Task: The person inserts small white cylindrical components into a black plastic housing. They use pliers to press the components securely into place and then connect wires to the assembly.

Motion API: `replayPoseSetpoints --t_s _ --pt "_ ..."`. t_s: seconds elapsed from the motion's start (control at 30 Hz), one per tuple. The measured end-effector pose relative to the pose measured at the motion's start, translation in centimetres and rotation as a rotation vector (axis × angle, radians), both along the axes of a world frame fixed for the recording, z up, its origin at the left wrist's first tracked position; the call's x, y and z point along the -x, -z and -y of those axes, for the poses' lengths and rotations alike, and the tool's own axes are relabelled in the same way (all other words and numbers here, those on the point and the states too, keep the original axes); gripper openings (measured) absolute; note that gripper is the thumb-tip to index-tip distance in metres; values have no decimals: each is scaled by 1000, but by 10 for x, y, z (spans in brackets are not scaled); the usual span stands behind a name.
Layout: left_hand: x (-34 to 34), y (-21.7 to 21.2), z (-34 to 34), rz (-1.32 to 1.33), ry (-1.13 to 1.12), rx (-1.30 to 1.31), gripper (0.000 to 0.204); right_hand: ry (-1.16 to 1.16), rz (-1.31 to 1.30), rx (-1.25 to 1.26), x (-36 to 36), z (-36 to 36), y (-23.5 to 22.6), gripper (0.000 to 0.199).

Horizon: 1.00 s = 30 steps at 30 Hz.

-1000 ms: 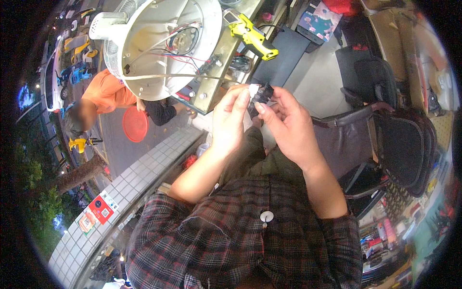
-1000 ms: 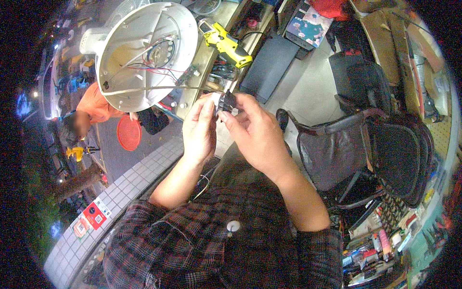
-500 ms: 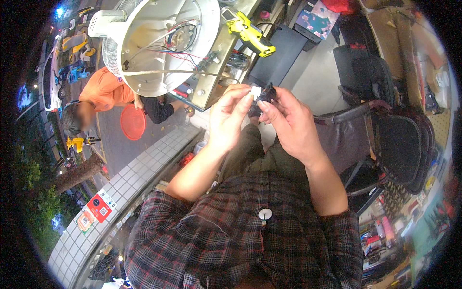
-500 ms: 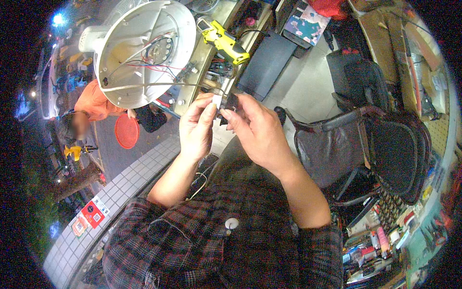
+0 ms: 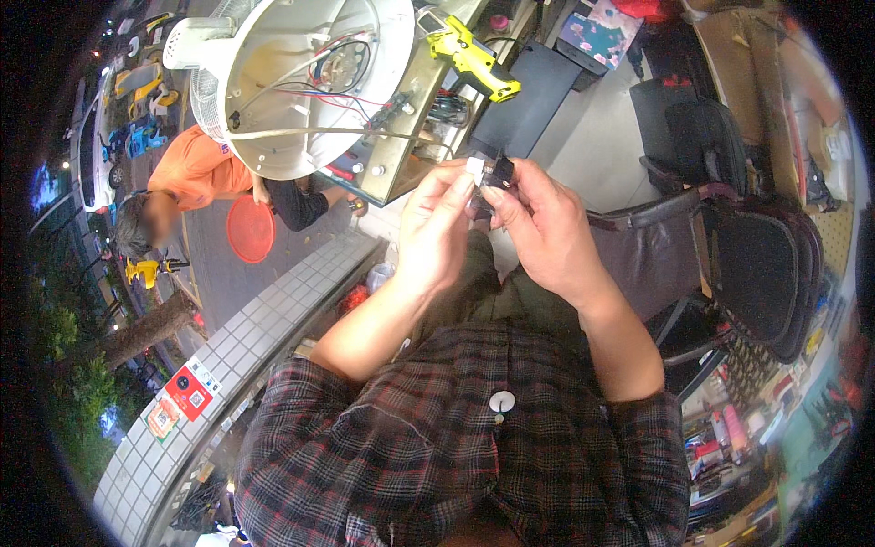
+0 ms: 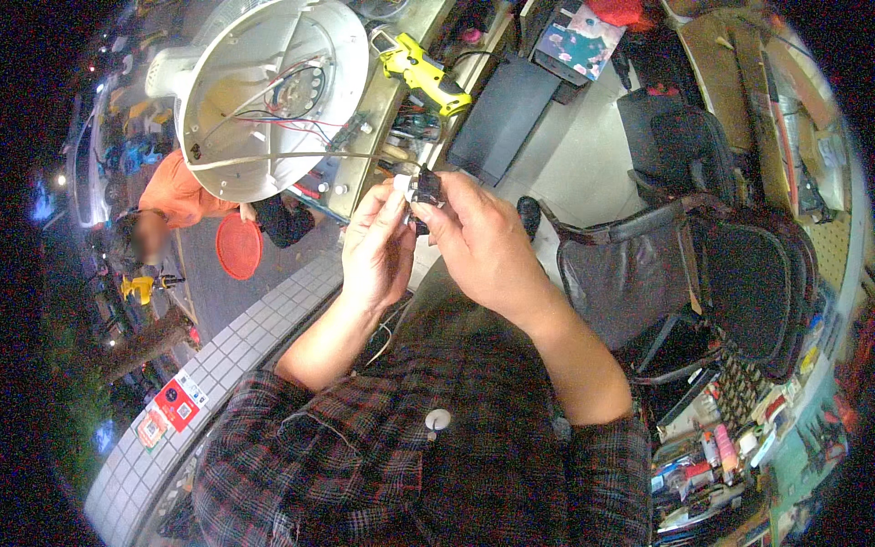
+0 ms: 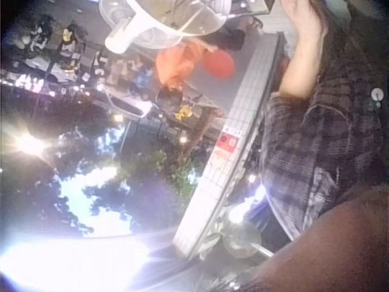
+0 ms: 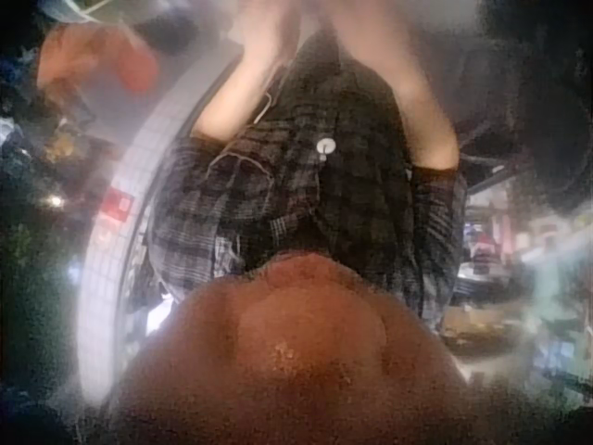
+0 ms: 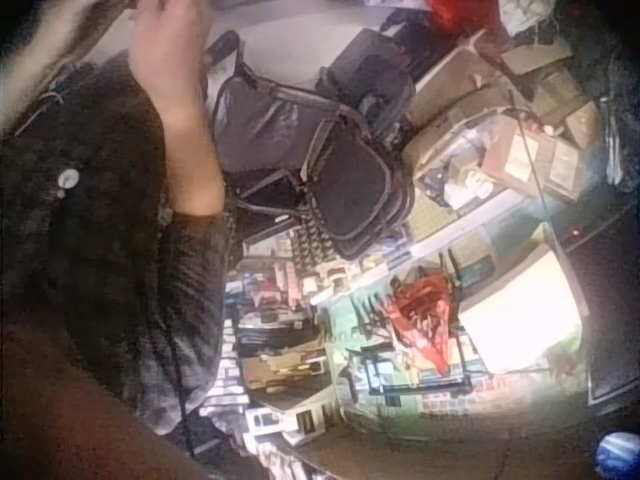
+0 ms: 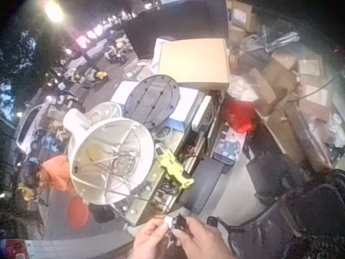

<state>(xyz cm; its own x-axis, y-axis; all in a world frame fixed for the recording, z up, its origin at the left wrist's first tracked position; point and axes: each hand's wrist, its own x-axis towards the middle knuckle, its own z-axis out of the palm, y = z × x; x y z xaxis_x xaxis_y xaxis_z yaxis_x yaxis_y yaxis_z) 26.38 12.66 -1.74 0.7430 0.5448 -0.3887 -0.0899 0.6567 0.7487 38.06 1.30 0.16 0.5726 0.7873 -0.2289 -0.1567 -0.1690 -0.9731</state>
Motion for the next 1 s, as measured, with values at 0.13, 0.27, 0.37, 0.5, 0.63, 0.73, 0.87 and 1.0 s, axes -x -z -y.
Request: replayPoseSetpoints --t_s 0.13,0.27,0.37,0.5,0.63,0.73,0.87,1.0 --pt "0 -5 2 61 21 86 14 2 71 -24 0 -1 1 20" --pt "-2 -9 3 44 -1 102 15 -24 138 -15 -2 -2 -2 18" --pt "-3 -10 2 0 -11 148 14 -9 172 1 0 -3 2 18" --pt "-4 0 3 -70 -42 -11 37 36 114 -14 1 -9 -6 20" --pt "1 -9 10 -122 42 -324 69 238 -103 -7 13 -14 6 20" --pt "4 -6 -3 -105 243 -685 77 219 -249 -71 13 -9 17 22" --pt "4 -18 -13 -215 267 -490 64 67 -366 -141 11 7 28 41" --pt "8 -37 -31 -235 535 -431 46 13 -375 -249 8 18 41 52"
